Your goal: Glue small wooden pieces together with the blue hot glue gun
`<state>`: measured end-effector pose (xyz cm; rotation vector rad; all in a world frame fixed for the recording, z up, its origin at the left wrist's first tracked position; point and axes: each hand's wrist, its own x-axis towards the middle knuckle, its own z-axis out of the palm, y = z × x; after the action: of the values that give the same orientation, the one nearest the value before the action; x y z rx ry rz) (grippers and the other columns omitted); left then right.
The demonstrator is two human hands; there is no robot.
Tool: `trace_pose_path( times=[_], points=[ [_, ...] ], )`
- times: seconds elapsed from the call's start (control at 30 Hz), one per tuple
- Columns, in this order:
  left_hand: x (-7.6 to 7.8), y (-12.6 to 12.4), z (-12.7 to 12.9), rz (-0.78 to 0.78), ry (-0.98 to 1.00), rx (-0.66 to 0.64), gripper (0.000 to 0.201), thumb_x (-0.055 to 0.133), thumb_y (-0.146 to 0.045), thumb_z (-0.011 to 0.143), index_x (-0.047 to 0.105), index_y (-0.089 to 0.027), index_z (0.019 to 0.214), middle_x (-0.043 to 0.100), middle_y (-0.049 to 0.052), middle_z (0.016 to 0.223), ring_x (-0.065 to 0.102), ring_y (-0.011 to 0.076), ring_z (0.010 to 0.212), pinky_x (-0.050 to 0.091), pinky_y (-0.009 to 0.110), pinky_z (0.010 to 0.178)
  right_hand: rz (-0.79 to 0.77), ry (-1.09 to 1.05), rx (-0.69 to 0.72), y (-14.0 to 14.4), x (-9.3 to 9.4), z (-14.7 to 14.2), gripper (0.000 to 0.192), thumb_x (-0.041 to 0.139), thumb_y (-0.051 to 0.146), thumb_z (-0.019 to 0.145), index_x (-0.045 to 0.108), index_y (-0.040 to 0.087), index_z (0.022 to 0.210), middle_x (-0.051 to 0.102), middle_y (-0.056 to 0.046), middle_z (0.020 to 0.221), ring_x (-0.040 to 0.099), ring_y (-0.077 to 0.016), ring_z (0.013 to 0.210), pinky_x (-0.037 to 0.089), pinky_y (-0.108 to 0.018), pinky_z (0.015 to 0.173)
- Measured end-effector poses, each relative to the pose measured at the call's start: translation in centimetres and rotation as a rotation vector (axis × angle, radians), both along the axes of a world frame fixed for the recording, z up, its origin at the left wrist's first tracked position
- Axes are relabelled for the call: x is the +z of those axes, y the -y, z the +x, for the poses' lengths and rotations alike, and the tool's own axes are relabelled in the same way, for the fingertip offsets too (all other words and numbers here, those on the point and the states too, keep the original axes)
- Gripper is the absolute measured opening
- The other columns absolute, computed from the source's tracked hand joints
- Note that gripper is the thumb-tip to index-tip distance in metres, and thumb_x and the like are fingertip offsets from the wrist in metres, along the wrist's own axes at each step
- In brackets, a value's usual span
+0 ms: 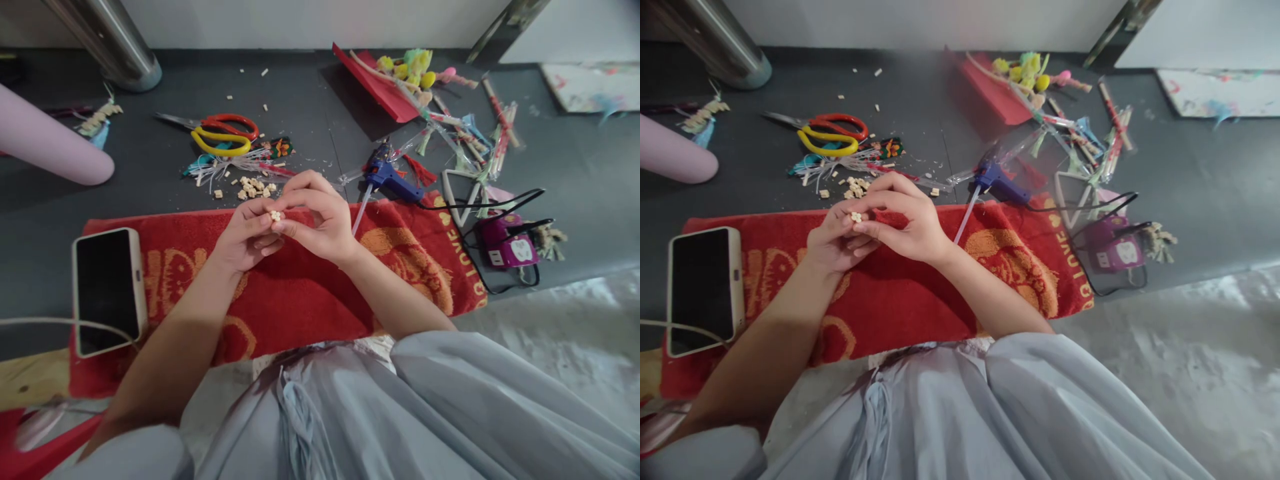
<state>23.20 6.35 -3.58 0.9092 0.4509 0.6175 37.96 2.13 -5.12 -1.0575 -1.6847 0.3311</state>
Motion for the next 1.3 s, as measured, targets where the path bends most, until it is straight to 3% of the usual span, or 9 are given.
trace_pose_path(
  times=[0.27,0.57,0.9,1.2,1.3],
  points=[
    [-0.84,-0.05,-0.40,-0.008,-0.116,0.052,0.031,0.076,-0.043,0.073,0.057,-0.019,0.067,0.028,-0.009,0.044,0.021,0.0013,0.031,0.020,0.021,0.032,-0.004,0.001,0.018,0.23,0.48,0.33,0.032,0.057,0.051,0.090,0.068,0.020,0.094,0.061,-0.005,0.094,0.060,-0.0170,0.092,0.054,-0.042,0.090],
    [-0.99,-0.24,-0.09,0.040,0.078,-0.001,0.026,0.082,-0.040,0.066,0.066,-0.019,0.069,0.039,-0.009,0.042,0.019,0.0000,0.029,0.023,0.016,0.028,0.020,0.017,0.003,0.33,0.73,0.21,0.035,0.053,0.051,0.092,0.067,0.019,0.091,0.060,-0.005,0.092,0.060,-0.0168,0.091,0.054,-0.040,0.088],
    [-0.66,-0.08,-0.06,0.016,-0.016,0.063,0.034,0.085,-0.043,0.057,0.064,-0.018,0.066,0.035,-0.009,0.040,0.019,0.0001,0.030,0.025,0.016,0.028,0.017,0.028,0.012,0.18,0.33,0.20,0.033,0.054,0.049,0.092,0.068,0.019,0.094,0.059,-0.006,0.095,0.058,-0.0171,0.094,0.052,-0.041,0.090],
    [-0.48,-0.30,0.34,-0.004,-0.010,0.070,0.036,0.082,-0.045,0.060,0.058,-0.019,0.060,0.032,-0.010,0.042,0.016,-0.0004,0.029,0.019,0.017,0.027,0.020,0.041,-0.029,-0.09,0.02,-0.07,0.031,0.059,0.049,0.089,0.069,0.021,0.098,0.060,-0.005,0.093,0.059,-0.0160,0.091,0.054,-0.038,0.087],
    [-0.48,-0.20,0.41,0.012,-0.012,0.077,0.035,0.082,-0.048,0.062,0.062,-0.019,0.064,0.031,-0.010,0.041,0.017,-0.0003,0.031,0.021,0.017,0.029,0.062,0.002,-0.040,-0.03,0.17,-0.02,0.028,0.058,0.045,0.091,0.068,0.020,0.099,0.060,-0.005,0.093,0.060,-0.0149,0.088,0.055,-0.037,0.085]
  ],
)
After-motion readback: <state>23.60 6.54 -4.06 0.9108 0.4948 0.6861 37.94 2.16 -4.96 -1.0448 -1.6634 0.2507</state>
